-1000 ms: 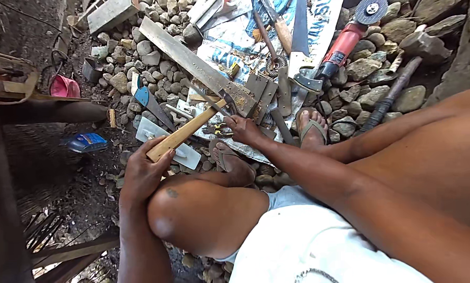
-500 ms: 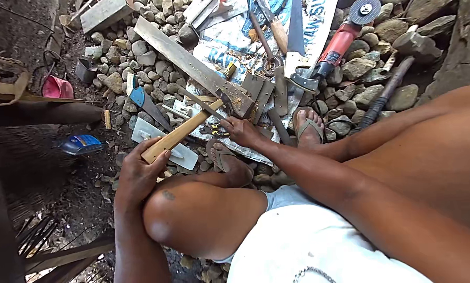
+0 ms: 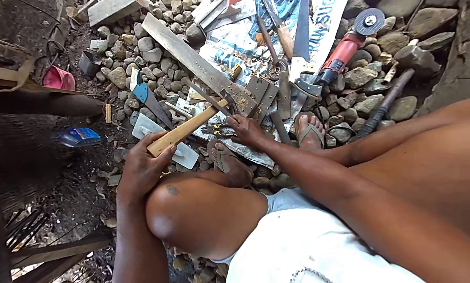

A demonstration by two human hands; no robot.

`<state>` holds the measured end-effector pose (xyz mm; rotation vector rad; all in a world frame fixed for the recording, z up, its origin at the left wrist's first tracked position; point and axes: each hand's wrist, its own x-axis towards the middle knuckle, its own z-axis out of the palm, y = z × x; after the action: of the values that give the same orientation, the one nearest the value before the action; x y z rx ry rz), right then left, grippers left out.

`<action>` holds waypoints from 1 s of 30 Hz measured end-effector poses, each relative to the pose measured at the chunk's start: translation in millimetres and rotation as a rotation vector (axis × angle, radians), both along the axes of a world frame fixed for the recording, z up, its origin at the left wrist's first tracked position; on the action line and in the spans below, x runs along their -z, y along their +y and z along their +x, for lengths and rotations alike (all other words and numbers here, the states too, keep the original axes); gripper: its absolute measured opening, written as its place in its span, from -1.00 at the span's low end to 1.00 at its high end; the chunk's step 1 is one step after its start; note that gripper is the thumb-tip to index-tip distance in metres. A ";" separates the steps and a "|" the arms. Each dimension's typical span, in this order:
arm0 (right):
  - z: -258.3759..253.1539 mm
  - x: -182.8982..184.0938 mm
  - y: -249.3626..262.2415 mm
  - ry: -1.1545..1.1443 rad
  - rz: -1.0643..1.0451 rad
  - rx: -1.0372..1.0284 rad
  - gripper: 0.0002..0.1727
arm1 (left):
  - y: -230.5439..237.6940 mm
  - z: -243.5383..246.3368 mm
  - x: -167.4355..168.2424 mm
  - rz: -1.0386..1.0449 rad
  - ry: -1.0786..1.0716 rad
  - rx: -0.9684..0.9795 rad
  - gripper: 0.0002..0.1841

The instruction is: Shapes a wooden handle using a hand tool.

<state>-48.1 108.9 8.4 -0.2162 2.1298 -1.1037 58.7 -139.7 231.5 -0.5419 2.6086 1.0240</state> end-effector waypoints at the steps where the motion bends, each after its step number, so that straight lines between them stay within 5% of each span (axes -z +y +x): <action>1: -4.3 1.4 2.2 -0.034 0.002 0.025 -0.23 | 0.5 0.1 -0.2 0.004 0.004 0.005 -0.58; 4: -2.9 -0.7 3.4 -0.042 0.010 0.059 -0.22 | -0.4 1.4 -0.3 0.006 0.004 0.032 -0.56; 10: 39.6 -60.8 -23.4 0.316 -0.193 -0.075 -0.37 | -0.6 3.2 -2.4 -0.187 0.048 0.204 -0.51; 15: 13.4 -27.0 -7.0 0.069 -0.048 0.010 -0.28 | -3.3 3.3 -1.0 -0.231 0.069 0.268 -0.49; 20: 42.0 -66.4 -15.3 0.291 -0.213 -0.052 -0.38 | 1.0 1.1 -3.1 -0.274 0.100 0.319 -0.49; 30: 30.2 -56.6 -6.0 0.145 -0.161 -0.064 -0.32 | 2.1 1.4 -4.0 -0.325 0.125 0.383 -0.48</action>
<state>-17.9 103.0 65.0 -0.4489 2.1440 -1.2565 60.1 -137.6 235.5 -0.0340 2.8519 0.5335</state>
